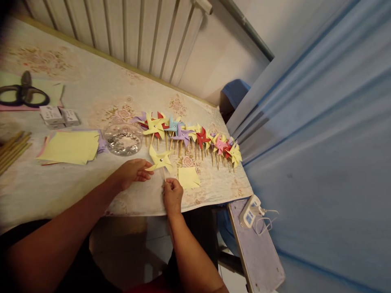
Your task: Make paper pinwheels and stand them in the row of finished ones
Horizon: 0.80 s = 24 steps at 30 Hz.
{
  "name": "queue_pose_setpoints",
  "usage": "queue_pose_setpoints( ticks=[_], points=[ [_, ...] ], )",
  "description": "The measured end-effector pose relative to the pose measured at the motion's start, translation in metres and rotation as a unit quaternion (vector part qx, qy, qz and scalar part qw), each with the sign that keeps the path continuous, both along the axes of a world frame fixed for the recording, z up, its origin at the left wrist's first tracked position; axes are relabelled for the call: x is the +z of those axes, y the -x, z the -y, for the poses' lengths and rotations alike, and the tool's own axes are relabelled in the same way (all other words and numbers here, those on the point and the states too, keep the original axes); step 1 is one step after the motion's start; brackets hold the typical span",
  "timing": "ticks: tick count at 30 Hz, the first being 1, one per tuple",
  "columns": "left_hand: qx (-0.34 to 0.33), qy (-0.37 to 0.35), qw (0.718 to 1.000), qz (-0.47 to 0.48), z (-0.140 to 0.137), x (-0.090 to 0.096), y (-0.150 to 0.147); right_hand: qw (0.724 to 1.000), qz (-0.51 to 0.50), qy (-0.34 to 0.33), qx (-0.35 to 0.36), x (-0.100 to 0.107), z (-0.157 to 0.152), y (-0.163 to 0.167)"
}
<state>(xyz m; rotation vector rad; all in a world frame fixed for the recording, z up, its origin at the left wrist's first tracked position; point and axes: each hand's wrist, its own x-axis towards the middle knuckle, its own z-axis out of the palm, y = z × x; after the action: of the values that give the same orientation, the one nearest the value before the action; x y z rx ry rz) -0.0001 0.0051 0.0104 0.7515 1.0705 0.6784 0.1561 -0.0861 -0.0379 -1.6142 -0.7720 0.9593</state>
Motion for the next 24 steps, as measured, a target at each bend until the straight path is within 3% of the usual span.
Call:
queue_pose_setpoints(
  ticks=[5,16,20,24],
  points=[
    [0.006,-0.008,1.000,-0.014,-0.001,-0.005,-0.003,1.000,-0.011,0.009,0.020,0.000,-0.005,-0.003],
    [0.116,-0.010,0.993,0.026,0.000,-0.013,-0.006,0.998,-0.034,-0.006,0.059,0.009,-0.027,0.000],
    [0.164,-0.066,0.984,-0.020,0.001,-0.016,-0.012,0.996,-0.057,0.001,0.063,0.009,-0.029,-0.002],
    [0.232,-0.153,0.957,-0.084,0.005,-0.021,-0.018,0.994,-0.093,0.005,0.063,0.006,-0.031,-0.006]
  ],
)
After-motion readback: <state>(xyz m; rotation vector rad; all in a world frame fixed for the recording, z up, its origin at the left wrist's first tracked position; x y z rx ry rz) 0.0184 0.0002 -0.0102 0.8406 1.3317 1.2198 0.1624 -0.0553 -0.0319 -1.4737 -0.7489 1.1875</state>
